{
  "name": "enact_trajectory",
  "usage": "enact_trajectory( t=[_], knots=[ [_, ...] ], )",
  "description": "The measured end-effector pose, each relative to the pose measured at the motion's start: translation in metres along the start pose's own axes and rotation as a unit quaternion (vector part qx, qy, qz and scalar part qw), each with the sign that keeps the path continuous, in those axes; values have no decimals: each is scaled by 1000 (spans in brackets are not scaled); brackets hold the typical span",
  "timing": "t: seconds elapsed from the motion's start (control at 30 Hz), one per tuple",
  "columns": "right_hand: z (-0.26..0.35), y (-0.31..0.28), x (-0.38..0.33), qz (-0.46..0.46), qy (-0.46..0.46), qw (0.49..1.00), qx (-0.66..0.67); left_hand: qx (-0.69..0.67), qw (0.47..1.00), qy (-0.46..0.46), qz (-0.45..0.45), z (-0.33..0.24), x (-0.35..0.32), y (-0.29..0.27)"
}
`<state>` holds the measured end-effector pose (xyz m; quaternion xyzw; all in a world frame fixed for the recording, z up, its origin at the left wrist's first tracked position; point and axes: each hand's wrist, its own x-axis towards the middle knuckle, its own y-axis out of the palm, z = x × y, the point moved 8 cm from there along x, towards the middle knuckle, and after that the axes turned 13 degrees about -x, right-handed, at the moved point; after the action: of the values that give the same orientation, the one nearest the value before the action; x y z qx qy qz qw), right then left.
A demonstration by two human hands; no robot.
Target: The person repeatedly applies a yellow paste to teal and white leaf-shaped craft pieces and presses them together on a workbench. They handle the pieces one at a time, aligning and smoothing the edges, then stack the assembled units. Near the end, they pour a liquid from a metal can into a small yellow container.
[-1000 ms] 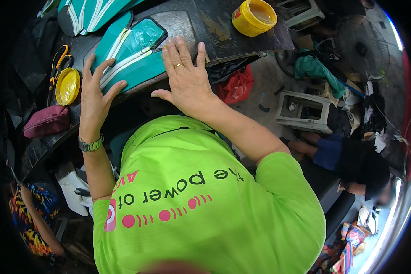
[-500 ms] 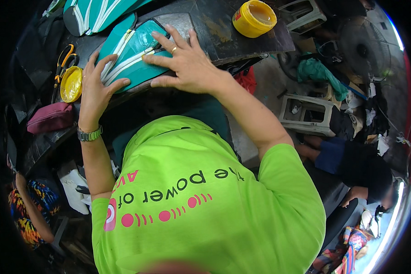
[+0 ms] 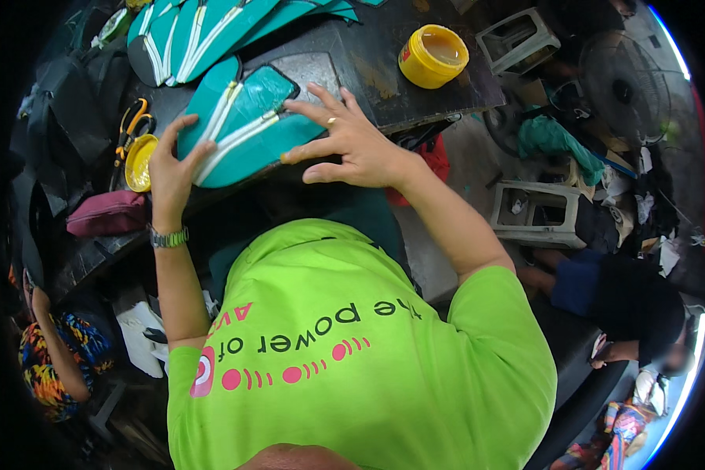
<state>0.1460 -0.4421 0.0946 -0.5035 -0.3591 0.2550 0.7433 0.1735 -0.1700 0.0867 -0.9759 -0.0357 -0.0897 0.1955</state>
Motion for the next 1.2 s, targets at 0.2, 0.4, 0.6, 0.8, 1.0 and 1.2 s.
enact_trajectory(
  t=[0.2, 0.4, 0.6, 0.8, 1.0, 1.2],
  knots=[
    [8, -23, -40, -205, 238, 862, 398, -203, 970, 74, -116, -24, -51, 0],
    [38, -38, 2, -267, 163, 913, 263, -293, 945, 100, -107, -61, -45, 59],
    [-36, -101, 25, -400, 176, 868, 238, -299, 950, 61, 70, -74, -11, 104],
    [-266, -130, 47, -415, 289, 781, 365, 112, 973, 194, 59, -56, -9, 78],
    [-447, -130, 79, -417, 453, 750, 241, 123, 977, 170, 31, -38, -8, 74],
    [-486, -114, 100, -370, 558, 733, 124, 124, 979, 156, 47, -39, -4, 74]
  ],
)
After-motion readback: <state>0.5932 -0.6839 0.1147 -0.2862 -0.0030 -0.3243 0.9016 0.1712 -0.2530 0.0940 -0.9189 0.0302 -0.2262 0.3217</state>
